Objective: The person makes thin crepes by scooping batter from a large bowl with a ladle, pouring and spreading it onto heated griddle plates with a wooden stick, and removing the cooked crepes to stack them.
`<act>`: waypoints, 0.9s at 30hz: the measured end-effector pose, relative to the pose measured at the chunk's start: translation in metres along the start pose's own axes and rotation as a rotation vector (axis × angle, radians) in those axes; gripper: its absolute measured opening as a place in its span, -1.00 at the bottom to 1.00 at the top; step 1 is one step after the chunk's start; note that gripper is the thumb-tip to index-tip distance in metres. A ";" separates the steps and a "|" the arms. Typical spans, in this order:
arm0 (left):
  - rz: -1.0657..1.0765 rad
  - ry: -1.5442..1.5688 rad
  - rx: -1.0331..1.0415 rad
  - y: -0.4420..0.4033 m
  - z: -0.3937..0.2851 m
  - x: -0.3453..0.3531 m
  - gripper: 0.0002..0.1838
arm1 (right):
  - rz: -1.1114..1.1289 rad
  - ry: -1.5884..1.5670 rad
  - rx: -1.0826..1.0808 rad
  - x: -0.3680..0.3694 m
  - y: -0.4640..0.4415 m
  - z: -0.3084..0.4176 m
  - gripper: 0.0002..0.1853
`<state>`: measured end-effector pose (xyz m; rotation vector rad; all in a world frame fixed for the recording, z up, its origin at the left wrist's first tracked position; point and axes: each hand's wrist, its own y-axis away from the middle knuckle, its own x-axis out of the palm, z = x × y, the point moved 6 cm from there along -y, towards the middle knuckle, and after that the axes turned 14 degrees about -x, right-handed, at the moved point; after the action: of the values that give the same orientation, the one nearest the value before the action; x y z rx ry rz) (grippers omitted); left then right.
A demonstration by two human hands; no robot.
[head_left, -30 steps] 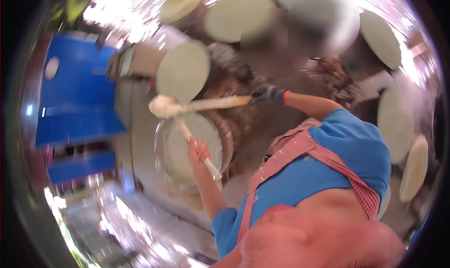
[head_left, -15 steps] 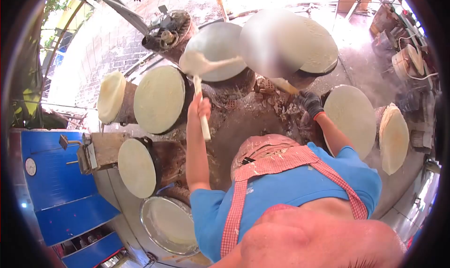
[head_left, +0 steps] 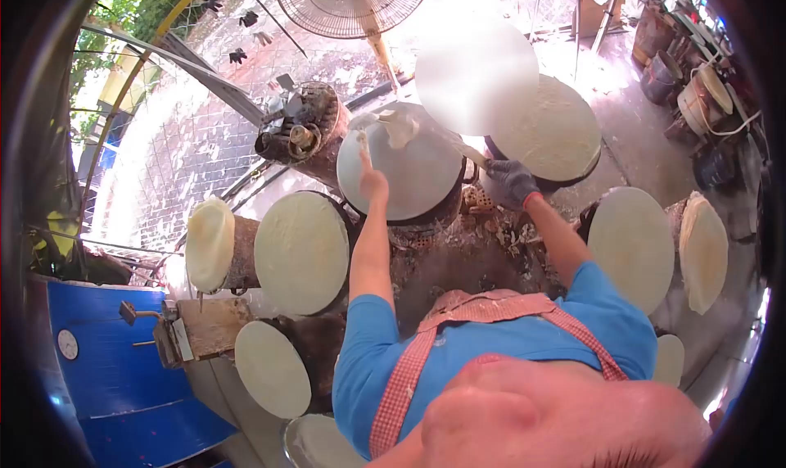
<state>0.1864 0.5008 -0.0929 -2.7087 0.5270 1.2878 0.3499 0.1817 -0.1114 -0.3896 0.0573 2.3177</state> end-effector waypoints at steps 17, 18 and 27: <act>0.325 0.298 -0.058 0.091 0.155 -0.070 -0.35 | -0.023 0.142 0.125 0.092 -0.069 0.035 -0.57; 0.294 0.251 -0.029 0.107 0.170 -0.081 -0.35 | -0.057 0.301 0.022 0.082 -0.057 0.033 -0.62; 0.392 0.280 -0.124 0.123 0.245 -0.070 -0.32 | -0.027 0.023 -0.189 0.109 -0.030 0.001 -0.63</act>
<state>-0.0768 0.4611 -0.1880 -3.0151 1.0877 1.0388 0.2996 0.2785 -0.1405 -0.5086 -0.1565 2.2990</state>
